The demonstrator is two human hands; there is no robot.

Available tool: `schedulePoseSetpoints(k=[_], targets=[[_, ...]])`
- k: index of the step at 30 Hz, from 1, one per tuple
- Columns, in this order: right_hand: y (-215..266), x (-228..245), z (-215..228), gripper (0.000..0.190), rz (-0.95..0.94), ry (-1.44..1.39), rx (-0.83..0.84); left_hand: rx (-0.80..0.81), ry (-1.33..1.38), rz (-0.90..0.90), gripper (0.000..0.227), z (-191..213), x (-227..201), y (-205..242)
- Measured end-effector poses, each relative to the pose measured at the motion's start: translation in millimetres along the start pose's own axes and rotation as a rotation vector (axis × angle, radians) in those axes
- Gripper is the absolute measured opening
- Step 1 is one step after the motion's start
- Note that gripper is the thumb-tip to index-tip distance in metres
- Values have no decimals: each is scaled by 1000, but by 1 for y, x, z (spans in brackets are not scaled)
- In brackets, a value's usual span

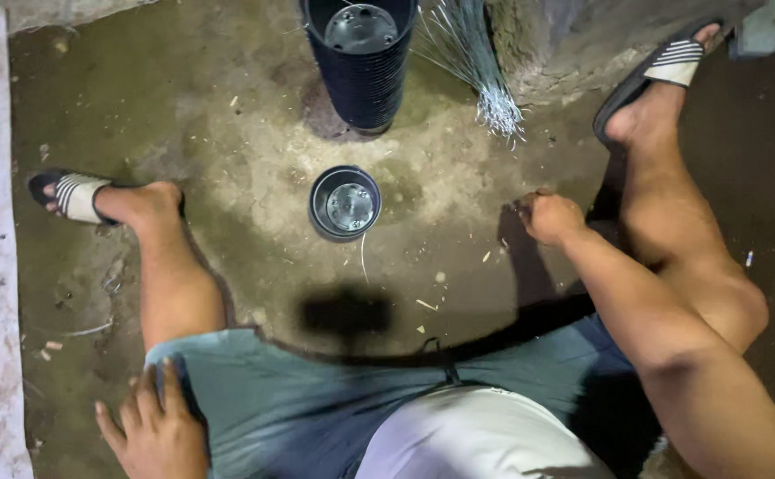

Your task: The person sits on the floor and repeatedly bends thin metal wires into loops, then inserts them into small black plastic cups. The person handles the wires and cups by hand, placing finished units into a larger stack of similar cups.

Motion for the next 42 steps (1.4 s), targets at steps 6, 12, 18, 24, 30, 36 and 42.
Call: schedulePoseSetpoints(k=[6,12,18,24,30,36,42], targets=[[-57,7,-8,31,-122,-171,-12,114,-33,-105,40,-41,-18,6],[-110,9,27,24,-251,-465,-441,283,-80,-74,33,-92,-35,-14],[-166,-3,40,37,-51,-516,-594,452,115,-65,44,-123,-94,-25],[-194,-20,25,37,-8,-484,-594,618,348,-57,50,-90,-174,-40],[-170,-60,5,15,-285,-1068,-466,624,681,-21,46,-53,-224,-62],[-52,-38,1,9,-346,-1371,116,501,1319,-61,29,-25,-271,-68],[101,19,30,12,-332,-1277,259,896,1762,280,37,-22,-327,-45]])
Point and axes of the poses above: each hand's wrist, its own y-axis away from the middle knuckle, its own z-axis out of the back of the hand, x = y × z, the point moved 5 cm from there along -y, towards the middle knuckle, and after that the axes turned 13 degrees about y, right-handed, at the moved point
